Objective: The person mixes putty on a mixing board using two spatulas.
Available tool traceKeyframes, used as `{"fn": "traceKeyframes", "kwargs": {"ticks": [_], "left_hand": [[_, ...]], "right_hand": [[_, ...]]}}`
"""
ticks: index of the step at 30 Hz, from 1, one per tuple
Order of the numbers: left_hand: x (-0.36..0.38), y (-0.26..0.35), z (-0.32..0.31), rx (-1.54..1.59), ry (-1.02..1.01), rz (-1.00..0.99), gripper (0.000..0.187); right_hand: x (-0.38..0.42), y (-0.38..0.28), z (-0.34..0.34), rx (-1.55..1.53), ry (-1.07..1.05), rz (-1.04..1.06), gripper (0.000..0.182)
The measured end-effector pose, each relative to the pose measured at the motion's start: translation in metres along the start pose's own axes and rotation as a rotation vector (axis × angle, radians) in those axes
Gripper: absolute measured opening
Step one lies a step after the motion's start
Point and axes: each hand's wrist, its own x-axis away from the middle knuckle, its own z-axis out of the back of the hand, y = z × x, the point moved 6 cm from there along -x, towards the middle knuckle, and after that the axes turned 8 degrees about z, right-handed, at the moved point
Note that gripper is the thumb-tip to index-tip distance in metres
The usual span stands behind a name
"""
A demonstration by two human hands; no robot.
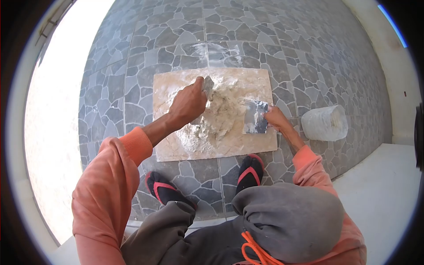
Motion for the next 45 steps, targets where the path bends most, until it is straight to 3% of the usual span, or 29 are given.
{"fn": "traceKeyframes", "kwargs": {"ticks": [1,7,13,22,23,28,32,38,41,43,45], "left_hand": [[0.001,-0.002,0.002,0.009,0.021,-0.018,0.037],[0.009,0.005,0.015,0.078,0.045,-0.03,0.036],[0.019,0.017,0.014,0.133,0.029,-0.048,0.035],[0.027,0.04,-0.01,0.17,0.027,-0.109,0.031],[0.026,0.043,-0.008,0.171,0.045,-0.113,0.03],[0.014,0.024,-0.011,0.071,0.088,-0.082,0.027],[0.014,0.004,-0.009,0.016,0.066,-0.074,0.026],[0.014,-0.012,-0.004,0.016,0.05,-0.103,0.032],[0.017,-0.014,0.002,0.027,0.024,-0.087,0.035],[0.016,-0.014,0.007,0.032,0.013,-0.075,0.035],[0.016,-0.011,0.018,0.046,0.013,-0.055,0.035]], "right_hand": [[-0.01,0.006,-0.013,0.095,-0.062,0.0,0.035],[0.0,-0.033,-0.082,-0.326,-0.116,0.164,0.028],[0.014,-0.062,-0.079,-0.222,-0.098,0.134,0.031],[0.037,-0.138,-0.1,-0.253,-0.2,0.273,0.027],[0.037,-0.145,-0.103,-0.386,-0.169,0.32,0.021],[0.054,-0.155,-0.101,-0.25,-0.125,0.313,0.026],[0.07,-0.129,-0.078,-0.313,-0.115,0.246,0.031],[0.064,0.007,-0.042,-0.337,0.098,-0.079,0.035],[0.064,0.031,-0.067,-0.45,0.111,-0.087,0.034],[0.056,0.029,-0.088,-0.264,0.075,-0.057,0.031],[0.043,0.023,-0.114,-0.34,0.032,-0.003,0.031]]}}
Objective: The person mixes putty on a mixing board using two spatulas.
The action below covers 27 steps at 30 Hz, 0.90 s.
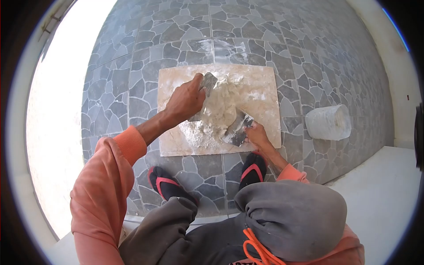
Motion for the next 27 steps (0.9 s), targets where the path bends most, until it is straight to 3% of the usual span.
{"fn": "traceKeyframes", "kwargs": {"ticks": [4,17,24,27], "left_hand": [[0.006,0.003,0.02,0.028,0.049,0.026,0.036],[0.018,0.035,-0.014,0.048,0.033,-0.096,0.03],[0.006,0.011,-0.019,-0.086,-0.028,-0.09,0.03],[0.006,0.002,-0.016,-0.094,-0.048,-0.101,0.03]], "right_hand": [[0.001,-0.009,-0.02,-0.215,0.025,0.087,0.029],[0.007,-0.147,-0.068,-0.004,-0.116,0.352,0.025],[0.045,-0.143,-0.035,-0.173,-0.071,0.168,0.031],[0.058,-0.076,-0.005,-0.249,-0.017,-0.008,0.035]]}}
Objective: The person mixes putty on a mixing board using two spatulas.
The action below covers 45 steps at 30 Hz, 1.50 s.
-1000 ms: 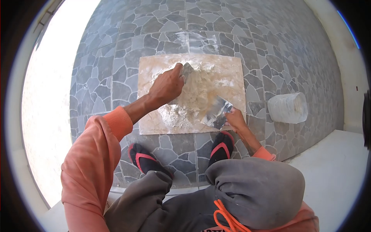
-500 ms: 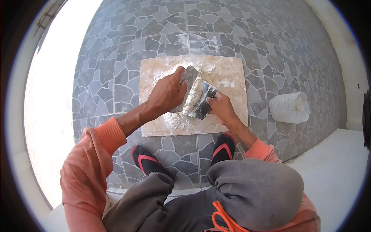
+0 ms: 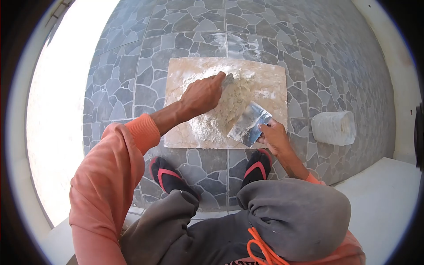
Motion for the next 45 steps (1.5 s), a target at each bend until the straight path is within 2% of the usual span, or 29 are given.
{"fn": "traceKeyframes", "kwargs": {"ticks": [3,5,9,12,15,21,24,29,33,34,37,41,44,45], "left_hand": [[-0.002,-0.008,0.004,-0.015,-0.025,-0.028,0.03],[-0.002,-0.006,0.01,-0.029,-0.046,-0.043,0.031],[0.003,0.0,0.016,-0.034,-0.048,-0.119,0.033],[0.003,0.004,0.025,-0.038,-0.051,-0.14,0.033],[0.003,0.005,0.036,-0.045,-0.062,-0.144,0.032],[0.003,0.008,0.047,-0.004,-0.089,-0.162,0.031],[0.007,0.012,0.05,-0.025,-0.129,-0.15,0.031],[0.01,0.026,0.043,-0.075,-0.163,-0.17,0.033],[0.014,0.034,0.016,-0.07,-0.238,-0.183,0.026],[0.011,0.035,0.016,-0.069,-0.201,-0.164,0.026],[0.004,0.033,0.017,-0.062,-0.107,-0.102,0.026],[0.0,0.033,-0.001,-0.179,-0.098,-0.17,0.034],[0.002,0.018,-0.005,-0.181,-0.18,-0.008,0.035],[0.002,0.015,-0.002,-0.147,-0.148,-0.011,0.033]], "right_hand": [[0.019,0.074,0.021,-0.06,0.086,-0.148,0.035],[0.019,0.116,0.025,0.03,0.147,-0.152,0.032],[0.019,0.125,-0.02,0.019,0.173,-0.076,0.02],[0.008,0.144,-0.064,-0.225,0.128,-0.102,0.017],[0.005,0.144,-0.078,-0.488,0.108,-0.132,0.019],[0.0,0.099,-0.089,-0.598,0.012,0.004,0.028],[-0.005,0.065,-0.094,-0.546,0.058,0.007,0.022],[-0.011,0.009,-0.104,-0.439,-0.036,0.027,0.023],[-0.024,-0.014,-0.106,-0.329,-0.092,0.079,0.021],[-0.025,-0.021,-0.107,-0.303,-0.102,0.105,0.02],[-0.024,-0.038,-0.099,-0.24,-0.119,0.147,0.024],[-0.015,-0.04,-0.078,-0.174,-0.13,0.126,0.03],[-0.004,-0.032,-0.046,-0.079,-0.073,0.113,0.033],[-0.005,-0.027,-0.029,-0.04,-0.043,0.084,0.034]]}}
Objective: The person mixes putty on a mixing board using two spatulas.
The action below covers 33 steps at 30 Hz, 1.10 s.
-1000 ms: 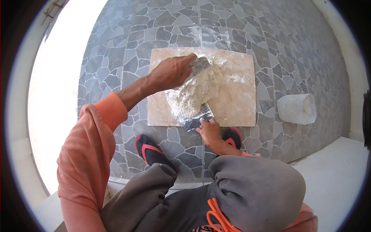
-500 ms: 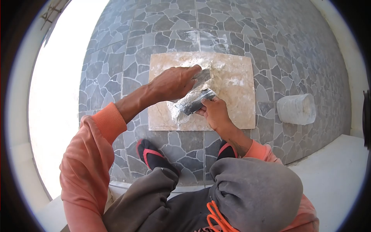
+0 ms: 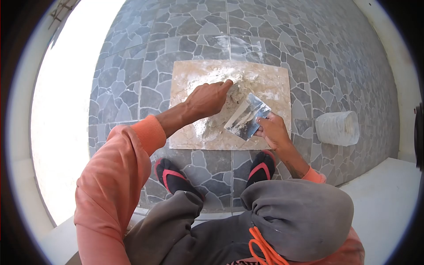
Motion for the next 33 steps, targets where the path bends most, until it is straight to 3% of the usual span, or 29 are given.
{"fn": "traceKeyframes", "kwargs": {"ticks": [5,8,11,17,29,33], "left_hand": [[0.002,-0.023,0.019,0.12,0.125,-0.009,0.031],[0.002,-0.026,0.029,0.138,0.173,-0.001,0.032],[0.001,-0.024,0.035,0.168,0.195,0.02,0.033],[0.004,-0.009,0.045,0.248,0.194,0.031,0.034],[0.005,0.023,0.022,0.274,0.202,-0.066,0.029],[-0.002,0.025,0.017,0.275,0.229,-0.011,0.03]], "right_hand": [[-0.021,0.05,0.101,0.094,0.143,-0.094,0.036],[-0.03,0.063,0.105,0.062,0.149,-0.106,0.035],[-0.048,0.075,0.077,0.256,0.044,-0.13,0.031],[-0.067,0.083,0.021,-0.042,-0.027,-0.008,0.025],[-0.046,-0.006,-0.034,0.065,-0.076,0.083,0.023],[-0.049,-0.027,-0.046,0.239,-0.2,0.173,0.021]]}}
